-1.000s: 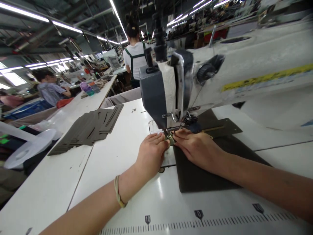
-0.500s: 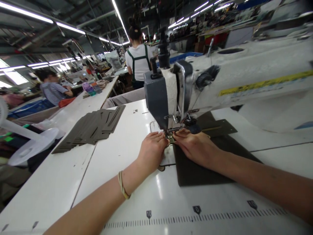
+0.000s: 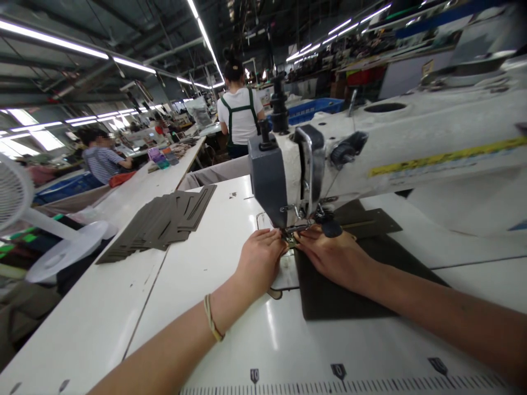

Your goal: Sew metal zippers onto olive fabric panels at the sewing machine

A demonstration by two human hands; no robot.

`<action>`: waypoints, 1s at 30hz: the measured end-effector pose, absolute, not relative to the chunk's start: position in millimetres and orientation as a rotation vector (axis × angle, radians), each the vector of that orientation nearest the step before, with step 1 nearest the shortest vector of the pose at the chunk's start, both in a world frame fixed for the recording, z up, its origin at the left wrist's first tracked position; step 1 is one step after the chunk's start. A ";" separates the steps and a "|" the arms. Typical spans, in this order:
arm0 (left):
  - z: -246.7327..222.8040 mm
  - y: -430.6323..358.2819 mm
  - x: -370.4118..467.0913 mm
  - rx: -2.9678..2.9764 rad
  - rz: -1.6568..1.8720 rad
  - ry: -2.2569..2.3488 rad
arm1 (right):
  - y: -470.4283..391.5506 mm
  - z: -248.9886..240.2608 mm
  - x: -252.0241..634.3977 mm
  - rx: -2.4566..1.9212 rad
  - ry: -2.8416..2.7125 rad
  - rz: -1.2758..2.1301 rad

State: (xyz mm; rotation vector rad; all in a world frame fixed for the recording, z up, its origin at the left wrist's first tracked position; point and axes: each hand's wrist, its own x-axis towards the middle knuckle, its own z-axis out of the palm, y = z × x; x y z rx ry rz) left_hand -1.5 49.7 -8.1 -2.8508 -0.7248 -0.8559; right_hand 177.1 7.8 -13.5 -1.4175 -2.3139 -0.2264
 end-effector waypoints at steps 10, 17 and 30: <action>-11.8 45.7 -7.1 -2.884 -0.941 -0.683 | 3.1 -25.7 179.9 -1.285 -2.259 -0.216; -13.1 44.5 -7.8 -2.887 -0.910 -0.884 | 7.2 -32.0 177.8 -1.487 -2.196 -0.441; 4.1 -50.6 -3.9 -2.974 -0.951 -1.723 | -100.7 -54.2 164.3 -1.621 -2.046 -0.679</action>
